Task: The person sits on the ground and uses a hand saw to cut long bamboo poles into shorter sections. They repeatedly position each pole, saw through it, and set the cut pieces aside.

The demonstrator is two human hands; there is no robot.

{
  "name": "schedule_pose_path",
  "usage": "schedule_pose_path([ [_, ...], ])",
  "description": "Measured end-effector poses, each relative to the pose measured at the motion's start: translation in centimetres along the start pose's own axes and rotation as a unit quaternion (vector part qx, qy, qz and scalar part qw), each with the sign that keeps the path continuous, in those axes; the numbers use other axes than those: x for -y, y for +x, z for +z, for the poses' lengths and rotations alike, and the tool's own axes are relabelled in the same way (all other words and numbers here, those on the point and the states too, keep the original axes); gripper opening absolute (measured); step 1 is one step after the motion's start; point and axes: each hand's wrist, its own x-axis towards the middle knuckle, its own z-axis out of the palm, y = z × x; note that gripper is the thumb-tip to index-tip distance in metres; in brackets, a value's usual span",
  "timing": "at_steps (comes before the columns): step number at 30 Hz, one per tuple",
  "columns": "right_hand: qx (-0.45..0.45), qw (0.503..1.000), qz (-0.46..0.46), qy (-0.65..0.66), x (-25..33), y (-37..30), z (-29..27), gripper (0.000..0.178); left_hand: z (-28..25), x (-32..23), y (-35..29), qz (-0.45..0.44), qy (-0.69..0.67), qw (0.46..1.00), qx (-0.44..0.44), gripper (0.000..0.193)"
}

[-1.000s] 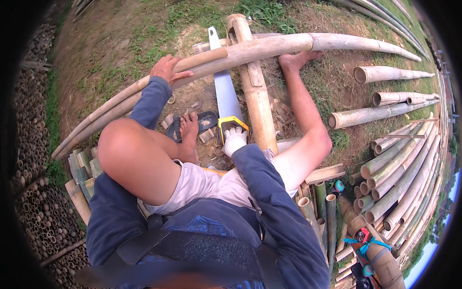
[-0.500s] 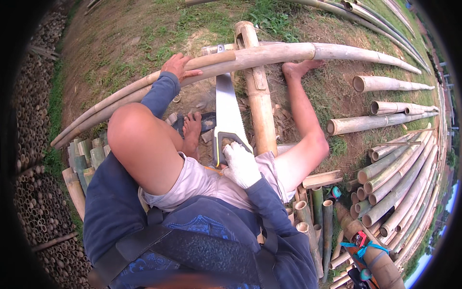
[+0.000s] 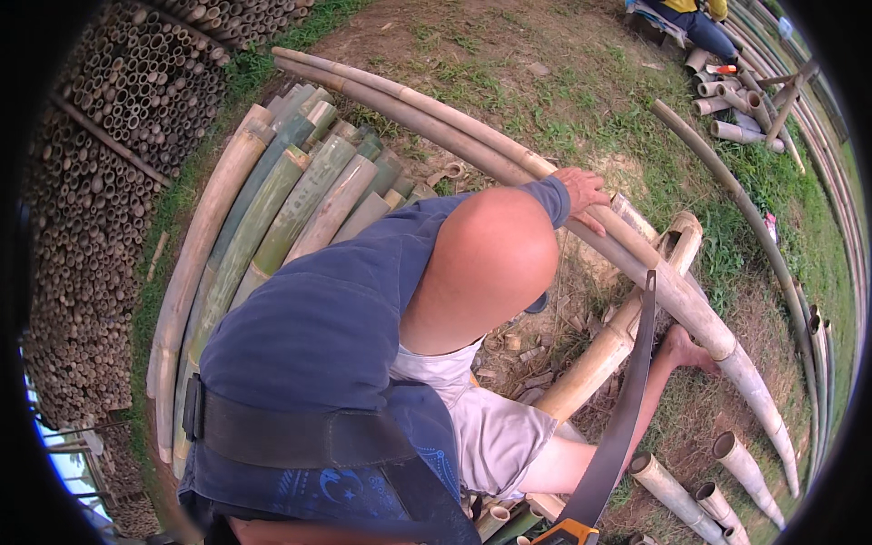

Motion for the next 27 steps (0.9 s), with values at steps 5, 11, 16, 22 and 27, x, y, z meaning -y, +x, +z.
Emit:
schedule_pose_path([
  [5, 0.003, 0.998, -0.052, 0.046, 0.9, 3.0, 2.5, 0.036, -0.5, 0.5, 0.6, -0.018, -0.008, 1.000, 0.018, 0.084],
  [11, 0.084, 0.971, -0.164, 0.151, 3.1, 4.9, 5.5, 0.038, -0.4, -0.3, 0.1, -0.042, -0.010, 0.999, 0.030, 0.087],
  [16, 0.106, 0.965, -0.174, 0.162, 3.9, 8.3, 13.4, 0.041, -0.1, -0.6, 0.5, -0.044, 0.035, 0.998, 0.032, 0.079],
  [22, 0.089, 0.981, -0.106, 0.134, 4.7, 13.4, 21.1, 0.035, -0.6, -1.1, 0.5, -0.056, 0.033, 0.997, 0.032, 0.081],
  [27, 0.114, 0.976, -0.093, 0.159, 3.1, 13.5, 22.0, 0.045, -0.7, -1.5, 0.4, -0.058, 0.037, 0.998, 0.014, 0.076],
])
